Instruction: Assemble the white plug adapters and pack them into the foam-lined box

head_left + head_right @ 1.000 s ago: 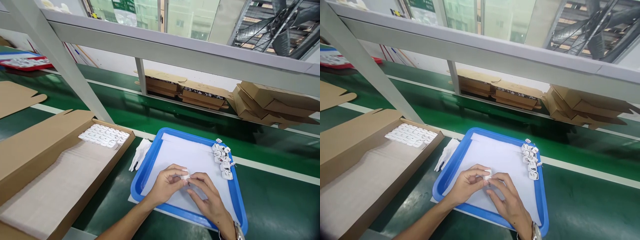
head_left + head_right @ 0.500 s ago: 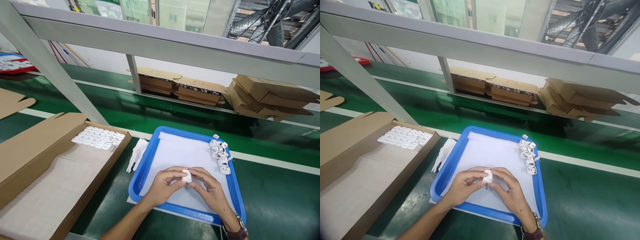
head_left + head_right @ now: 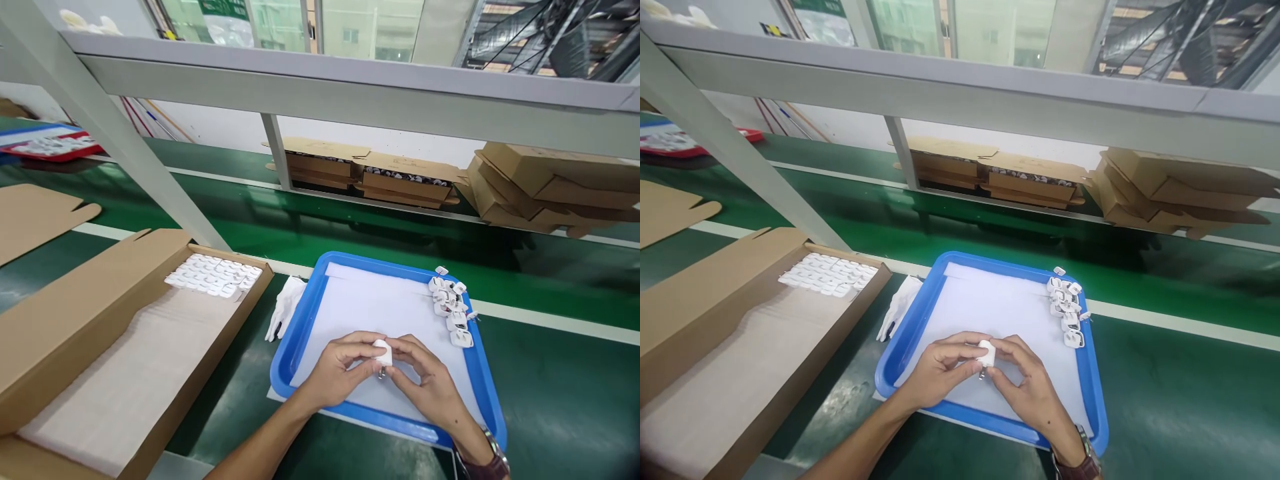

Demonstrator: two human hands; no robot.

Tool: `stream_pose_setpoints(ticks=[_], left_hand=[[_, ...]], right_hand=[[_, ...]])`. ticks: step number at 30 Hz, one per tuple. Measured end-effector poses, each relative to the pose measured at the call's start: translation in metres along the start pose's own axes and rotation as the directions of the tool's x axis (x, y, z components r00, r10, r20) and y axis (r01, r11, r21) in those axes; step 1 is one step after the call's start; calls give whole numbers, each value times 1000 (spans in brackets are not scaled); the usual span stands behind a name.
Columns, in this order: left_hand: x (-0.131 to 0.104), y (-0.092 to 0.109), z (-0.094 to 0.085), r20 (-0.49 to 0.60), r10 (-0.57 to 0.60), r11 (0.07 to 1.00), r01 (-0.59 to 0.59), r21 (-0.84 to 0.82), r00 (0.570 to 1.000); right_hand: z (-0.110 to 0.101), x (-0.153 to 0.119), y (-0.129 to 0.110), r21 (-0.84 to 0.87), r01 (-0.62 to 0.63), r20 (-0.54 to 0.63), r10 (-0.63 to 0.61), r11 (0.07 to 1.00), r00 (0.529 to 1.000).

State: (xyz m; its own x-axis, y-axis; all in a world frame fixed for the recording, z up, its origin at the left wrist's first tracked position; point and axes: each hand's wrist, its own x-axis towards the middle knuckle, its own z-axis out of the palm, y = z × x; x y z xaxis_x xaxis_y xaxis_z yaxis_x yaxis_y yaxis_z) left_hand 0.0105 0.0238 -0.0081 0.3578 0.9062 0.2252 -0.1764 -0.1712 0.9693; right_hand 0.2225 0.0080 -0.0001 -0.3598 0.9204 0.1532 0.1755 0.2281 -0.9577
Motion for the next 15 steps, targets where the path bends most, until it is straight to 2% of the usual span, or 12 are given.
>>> stream_pose_setpoints(ticks=[4,9,11,15], left_hand=[[0,2,-3,58,25,999,-28,45,998],[-1,0,-2,67,39,996,-45,83,997],[-1,0,-3,73,47,995,-53,84,996],[-1,2,-4,96,59,995,-66,75,994]], right_hand=[[0,1,-1,13,-20,-8,20,1000,1000],[-3,3,-2,156,-38,33,33,987,999],[-4,3,-2,129,-27,28,24,991,999],[-2,1,-4,-36,36,-1,-36,999,999]])
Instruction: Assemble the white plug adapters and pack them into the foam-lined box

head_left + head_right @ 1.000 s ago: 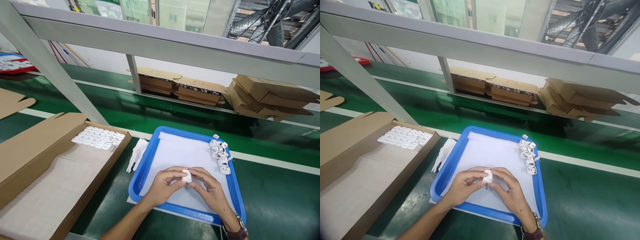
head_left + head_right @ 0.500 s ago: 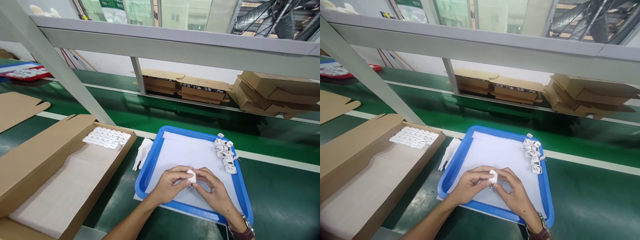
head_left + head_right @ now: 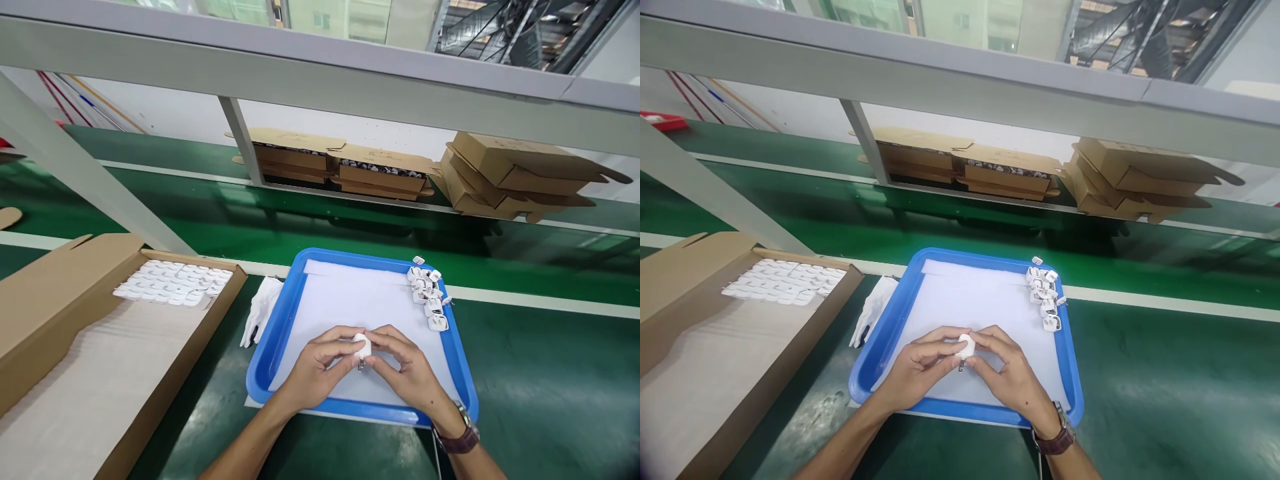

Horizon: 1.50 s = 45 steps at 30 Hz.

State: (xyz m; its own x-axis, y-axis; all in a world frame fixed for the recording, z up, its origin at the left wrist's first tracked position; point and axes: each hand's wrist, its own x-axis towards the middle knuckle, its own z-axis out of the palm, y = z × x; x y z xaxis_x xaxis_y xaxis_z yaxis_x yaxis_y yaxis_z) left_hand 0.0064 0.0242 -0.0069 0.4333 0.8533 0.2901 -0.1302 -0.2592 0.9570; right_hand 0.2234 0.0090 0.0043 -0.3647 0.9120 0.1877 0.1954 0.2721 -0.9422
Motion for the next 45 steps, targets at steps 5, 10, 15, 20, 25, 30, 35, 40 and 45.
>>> stream_pose_setpoints(ticks=[5,10,15,20,25,30,35,40,45], left_hand=[[1,1,1,-14,2,998,-3,-67,1000],[1,2,3,-92,-17,1000,17,-4,996],[0,2,6,-139,17,998,-8,65,990],[0,2,4,-89,28,1000,-27,9,996],[0,2,4,-88,19,999,-21,-31,996],[-1,1,4,-80,18,999,-21,-46,997],[-1,2,5,-55,14,996,-19,-84,998],[-3,-1,4,-58,17,1000,-17,-1,998],[-2,1,4,-85,12,998,-7,69,996]], right_hand=[[3,-1,-3,-73,40,-19,-41,997,999],[3,-1,-4,1,-1,12,1,1000,1000],[4,-1,-2,52,-34,-10,35,998,999],[5,-1,1,55,-58,-48,61,997,997],[9,-2,-1,-11,-22,-84,21,1000,996],[10,-2,2,44,-47,-91,51,998,995],[9,-2,1,24,-34,-64,36,999,997],[10,-4,-2,-39,-6,-72,3,999,997],[11,-2,1,36,-11,-53,12,999,998]])
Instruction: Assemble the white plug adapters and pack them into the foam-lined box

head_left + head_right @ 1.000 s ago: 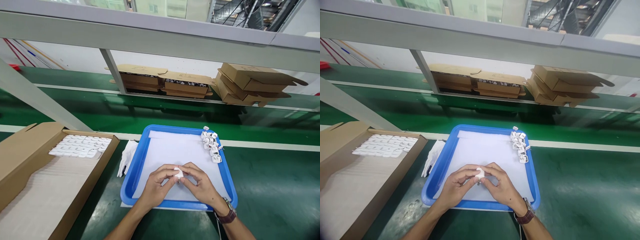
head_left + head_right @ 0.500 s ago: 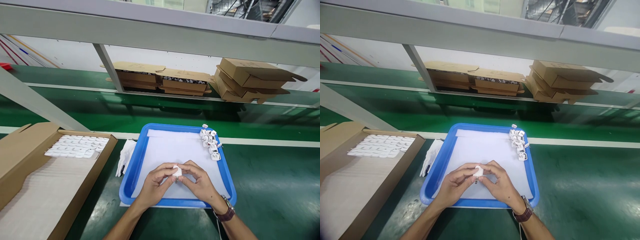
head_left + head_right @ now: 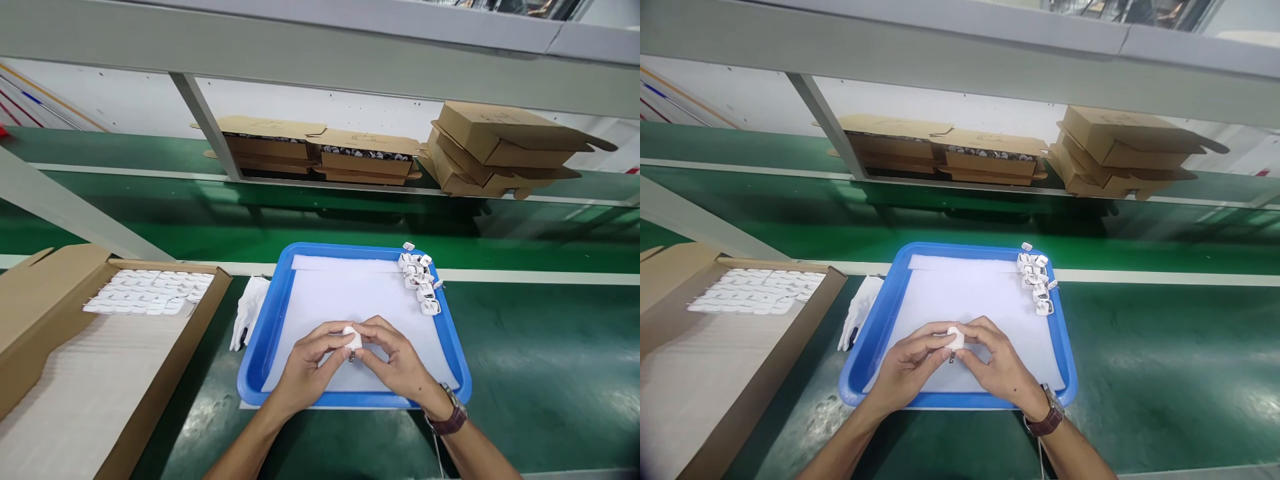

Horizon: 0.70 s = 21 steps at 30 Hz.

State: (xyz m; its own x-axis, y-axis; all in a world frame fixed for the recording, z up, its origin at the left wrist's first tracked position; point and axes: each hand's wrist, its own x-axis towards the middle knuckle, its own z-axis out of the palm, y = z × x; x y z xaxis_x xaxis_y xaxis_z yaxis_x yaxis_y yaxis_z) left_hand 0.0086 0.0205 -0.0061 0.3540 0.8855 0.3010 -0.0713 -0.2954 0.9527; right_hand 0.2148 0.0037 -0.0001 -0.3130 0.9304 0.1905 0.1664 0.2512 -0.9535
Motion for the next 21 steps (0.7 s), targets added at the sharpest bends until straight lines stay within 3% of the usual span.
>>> stream_pose_setpoints(ticks=[13,21], left_hand=[[1,5,-3,3,-41,996,41,-74,999],[1,3,-4,42,-16,991,21,-130,999]], right_hand=[[3,2,1,200,-30,-16,33,979,999],[0,3,1,149,-23,2,23,989,1000]])
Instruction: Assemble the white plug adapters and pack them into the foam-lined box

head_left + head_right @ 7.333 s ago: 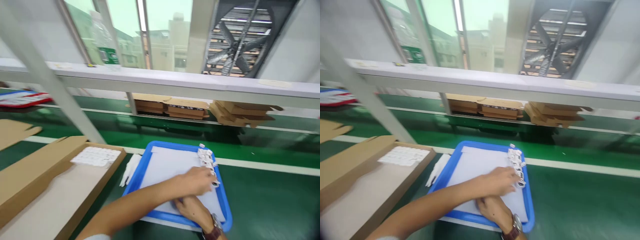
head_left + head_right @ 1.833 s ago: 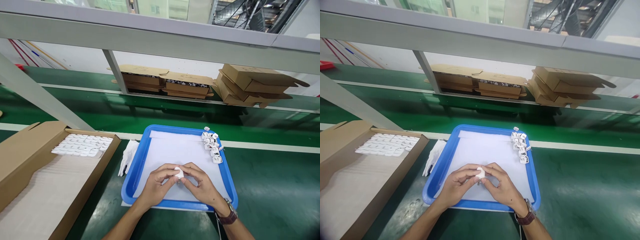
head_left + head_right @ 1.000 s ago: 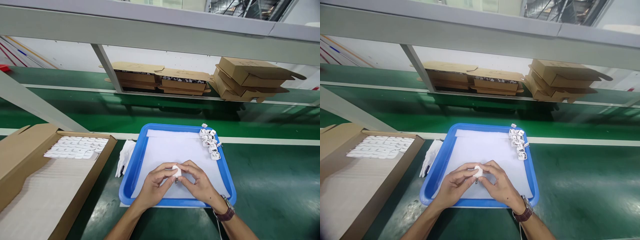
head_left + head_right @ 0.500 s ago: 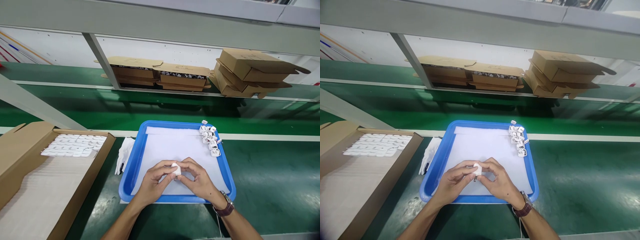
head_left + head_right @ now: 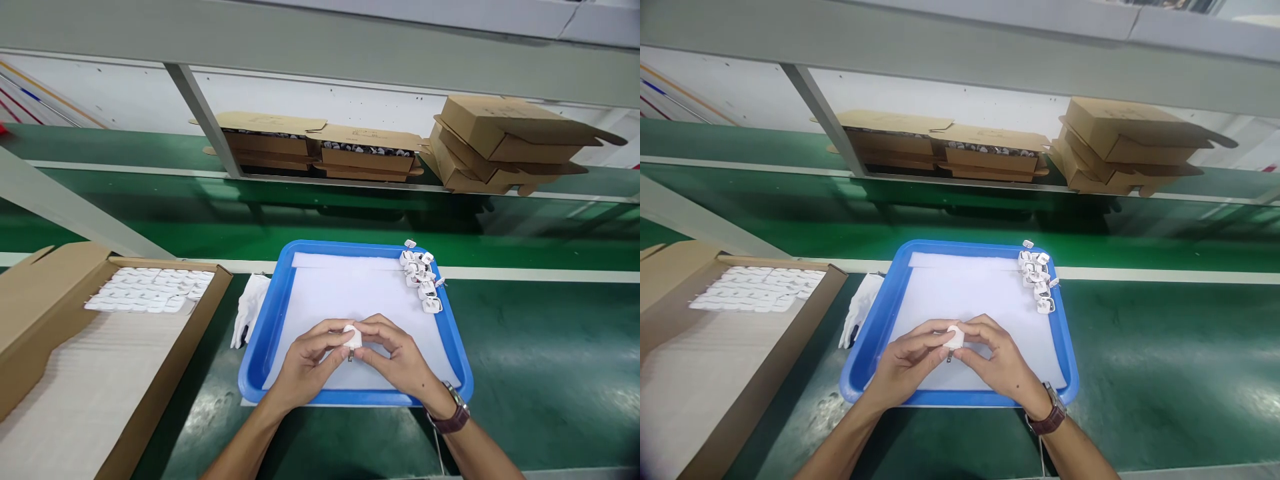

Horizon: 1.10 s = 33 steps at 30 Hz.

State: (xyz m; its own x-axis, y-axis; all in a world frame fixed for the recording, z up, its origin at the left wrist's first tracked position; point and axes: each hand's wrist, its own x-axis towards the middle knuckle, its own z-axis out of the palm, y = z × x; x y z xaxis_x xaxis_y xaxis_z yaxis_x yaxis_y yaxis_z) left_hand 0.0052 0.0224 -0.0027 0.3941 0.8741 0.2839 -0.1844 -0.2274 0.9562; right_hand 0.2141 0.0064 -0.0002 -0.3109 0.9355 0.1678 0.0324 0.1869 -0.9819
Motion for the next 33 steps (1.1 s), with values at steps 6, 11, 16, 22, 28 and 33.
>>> stream_pose_setpoints(ticks=[6,11,16,22,28,33], left_hand=[[0,-1,4,-36,7,998,-5,58,999],[1,0,3,-21,28,995,-26,95,999],[1,1,1,-2,4,1000,-4,15,1000],[4,-1,6,-136,-46,999,42,-28,990],[7,-6,3,-235,-138,990,135,-31,962],[6,-9,6,-275,-191,981,187,-41,942]], right_hand=[[0,-3,0,-112,17,21,-15,994,1000],[2,-5,1,-80,-2,5,3,997,1000],[5,-4,-2,-152,16,-44,-23,988,999],[10,-3,-9,-283,131,-74,-158,950,985],[8,-5,-4,-382,260,-86,-314,887,945],[2,-1,0,-266,178,-193,-233,948,953]])
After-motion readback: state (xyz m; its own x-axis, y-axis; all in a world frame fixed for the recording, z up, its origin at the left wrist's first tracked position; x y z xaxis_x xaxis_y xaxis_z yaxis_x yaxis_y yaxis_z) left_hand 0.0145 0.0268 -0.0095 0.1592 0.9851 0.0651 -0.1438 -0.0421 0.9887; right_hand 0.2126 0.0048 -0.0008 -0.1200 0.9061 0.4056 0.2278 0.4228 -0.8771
